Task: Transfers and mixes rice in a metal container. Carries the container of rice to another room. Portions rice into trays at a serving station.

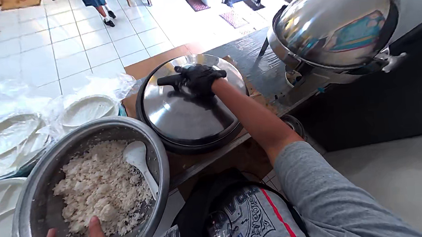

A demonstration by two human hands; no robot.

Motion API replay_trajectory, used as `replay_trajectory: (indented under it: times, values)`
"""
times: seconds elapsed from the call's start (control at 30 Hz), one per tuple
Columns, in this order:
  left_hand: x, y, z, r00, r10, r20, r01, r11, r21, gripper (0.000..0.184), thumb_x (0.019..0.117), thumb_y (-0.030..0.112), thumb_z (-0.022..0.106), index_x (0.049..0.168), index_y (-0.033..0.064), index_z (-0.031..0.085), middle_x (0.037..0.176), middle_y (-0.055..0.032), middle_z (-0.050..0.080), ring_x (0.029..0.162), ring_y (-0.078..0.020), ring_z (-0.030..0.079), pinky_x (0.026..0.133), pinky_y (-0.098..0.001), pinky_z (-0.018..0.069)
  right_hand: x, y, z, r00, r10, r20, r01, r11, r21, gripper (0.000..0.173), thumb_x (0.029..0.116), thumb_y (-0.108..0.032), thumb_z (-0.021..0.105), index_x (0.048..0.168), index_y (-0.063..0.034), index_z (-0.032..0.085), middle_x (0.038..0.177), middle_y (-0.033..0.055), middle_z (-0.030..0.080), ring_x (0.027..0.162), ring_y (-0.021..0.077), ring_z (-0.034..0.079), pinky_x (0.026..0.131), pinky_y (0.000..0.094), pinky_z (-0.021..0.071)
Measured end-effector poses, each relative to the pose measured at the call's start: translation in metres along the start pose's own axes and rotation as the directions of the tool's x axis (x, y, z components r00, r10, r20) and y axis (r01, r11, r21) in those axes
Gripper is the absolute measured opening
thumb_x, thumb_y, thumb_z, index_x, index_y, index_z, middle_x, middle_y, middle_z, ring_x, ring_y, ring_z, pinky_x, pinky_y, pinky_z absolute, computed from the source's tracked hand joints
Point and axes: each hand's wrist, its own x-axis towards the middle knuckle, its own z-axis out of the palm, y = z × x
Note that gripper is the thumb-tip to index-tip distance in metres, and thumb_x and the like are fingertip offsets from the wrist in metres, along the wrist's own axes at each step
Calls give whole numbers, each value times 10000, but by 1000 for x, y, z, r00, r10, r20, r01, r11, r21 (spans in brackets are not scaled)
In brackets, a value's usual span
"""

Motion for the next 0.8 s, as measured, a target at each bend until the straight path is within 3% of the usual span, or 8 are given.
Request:
replay_trajectory:
  times: [0.07,0.23,0.3,0.37,0.43,0.5,0.6,0.8]
  values:
    - [0,20,9,1000,13,-18,-14,1000,-11,758,926,316,693,1464,-139,415,1559,-382,324,1494,-457,305,1246,-442,223,1,8,7,996,-85,-39,85,996,14,699,966,-368,680,1595,-249,398,1389,199,607,1285,401,570,1054,605,448]
    - [-19,68,25,998,-39,-53,41,999,30,708,946,304,682,1451,-131,445,1560,-338,366,1492,-410,341,1239,-418,252,-14,33,-15,975,-121,-187,132,990,50,581,1008,-273,618,1565,-220,459,1352,211,627,1246,404,593,1029,584,464]
    - [-32,91,31,994,-32,-107,31,999,-11,684,937,250,691,1423,-166,449,1531,-366,388,1482,-431,351,1236,-421,264,-25,63,-43,951,-84,-297,112,991,79,572,989,-422,637,1505,-200,528,1359,169,640,1238,366,611,1007,590,487]
    - [-49,114,37,992,-52,-113,47,998,-45,681,930,201,695,1419,-190,427,1525,-389,375,1485,-445,337,1237,-414,262,-30,108,-63,916,-35,-399,82,991,101,624,978,-538,596,1525,-254,502,1468,76,594,1293,287,597,1041,562,488]
    - [-65,127,46,991,-66,-118,64,998,-23,692,925,221,697,1414,-191,431,1520,-390,380,1471,-449,356,1231,-416,273,-38,156,-73,899,62,-433,18,984,179,604,1016,-395,576,1579,-233,429,1500,81,569,1337,292,574,1098,562,453]
    - [-79,138,54,986,-94,-139,94,996,-6,703,931,236,690,1423,-190,423,1528,-383,376,1476,-448,352,1236,-418,267,-38,200,-65,892,213,-399,-109,958,267,597,1039,-281,538,1610,-224,371,1442,146,605,1294,360,598,1062,598,460]
    - [-96,156,61,982,-115,-149,116,993,0,696,937,219,695,1425,-190,414,1528,-384,375,1480,-447,345,1239,-412,263,-24,250,-32,880,358,-312,-246,906,343,606,1039,-305,532,1615,-237,357,1417,166,616,1285,376,602,1061,600,468]
    - [-118,175,56,980,-86,-179,95,994,46,695,940,274,678,1410,-177,435,1497,-404,397,1461,-507,330,1238,-481,236,-20,305,23,908,393,-149,-308,863,401,522,1034,-317,546,1539,-208,477,1381,189,635,1271,407,604,1033,677,452]
